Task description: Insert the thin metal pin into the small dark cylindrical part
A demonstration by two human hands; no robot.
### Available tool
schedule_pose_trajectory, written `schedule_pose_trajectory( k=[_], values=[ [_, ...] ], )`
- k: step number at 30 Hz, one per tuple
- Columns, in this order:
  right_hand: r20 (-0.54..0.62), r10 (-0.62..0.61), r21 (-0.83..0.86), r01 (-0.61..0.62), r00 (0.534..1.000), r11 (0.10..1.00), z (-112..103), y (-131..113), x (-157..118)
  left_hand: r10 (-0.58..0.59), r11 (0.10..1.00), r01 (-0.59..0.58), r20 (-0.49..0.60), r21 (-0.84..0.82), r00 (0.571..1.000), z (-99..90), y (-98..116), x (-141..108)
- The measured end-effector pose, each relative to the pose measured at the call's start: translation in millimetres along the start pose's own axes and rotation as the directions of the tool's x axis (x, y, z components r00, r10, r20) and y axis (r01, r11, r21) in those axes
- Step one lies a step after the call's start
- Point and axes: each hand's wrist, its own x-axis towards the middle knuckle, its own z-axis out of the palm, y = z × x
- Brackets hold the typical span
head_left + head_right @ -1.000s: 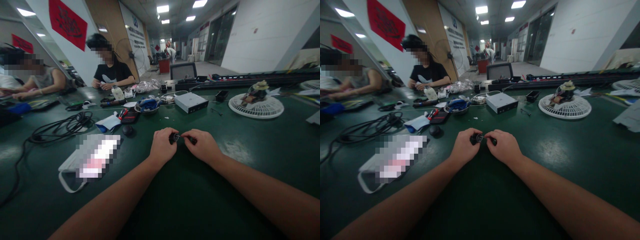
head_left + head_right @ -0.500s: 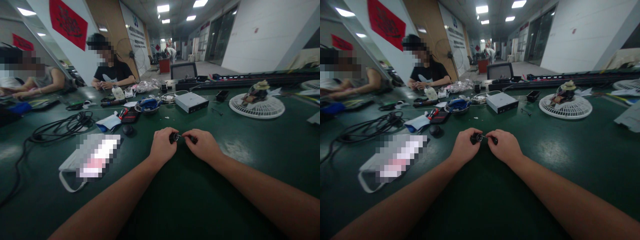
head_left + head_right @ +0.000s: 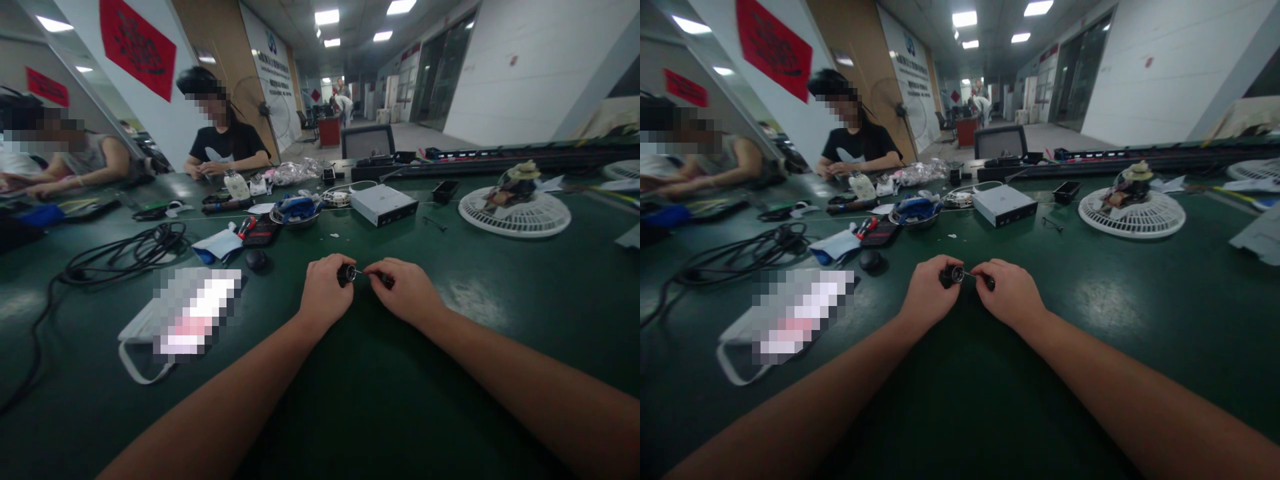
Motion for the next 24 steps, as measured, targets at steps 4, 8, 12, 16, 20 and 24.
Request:
schedule_pose_trajectory(
  k=[4,8,12,16,20,24],
  values=[
    [0.045,-0.070,0.049,0.067,0.997,0.997,-0.1,-0.1,-0.4,-0.013,1.000,0.013,-0.026,-0.008,1.000,-0.8,0.4,0.2],
    [0.047,-0.121,0.072,0.117,0.992,0.991,-0.3,-0.9,-1.7,0.002,1.000,-0.002,0.008,-0.002,1.000,0.3,0.4,-0.1],
    [-0.011,-0.065,0.052,0.065,0.998,0.996,-0.3,-1.4,-1.3,0.018,1.000,-0.018,0.029,-0.001,0.999,1.1,0.7,-0.8],
    [-0.021,0.012,0.048,-0.011,1.000,0.999,0.6,-0.2,0.0,0.015,1.000,-0.015,0.008,-0.003,1.000,0.2,1.4,-0.7],
    [-0.012,0.003,0.054,-0.003,1.000,0.999,0.6,0.3,0.4,-0.008,1.000,0.008,-0.016,0.004,1.000,-1.1,2.2,-0.6],
    [0.023,-0.075,0.067,0.073,0.997,0.995,-0.7,-1.0,-0.8,-0.010,1.000,0.010,-0.009,0.002,1.000,-1.1,2.0,-0.8]
  ],
)
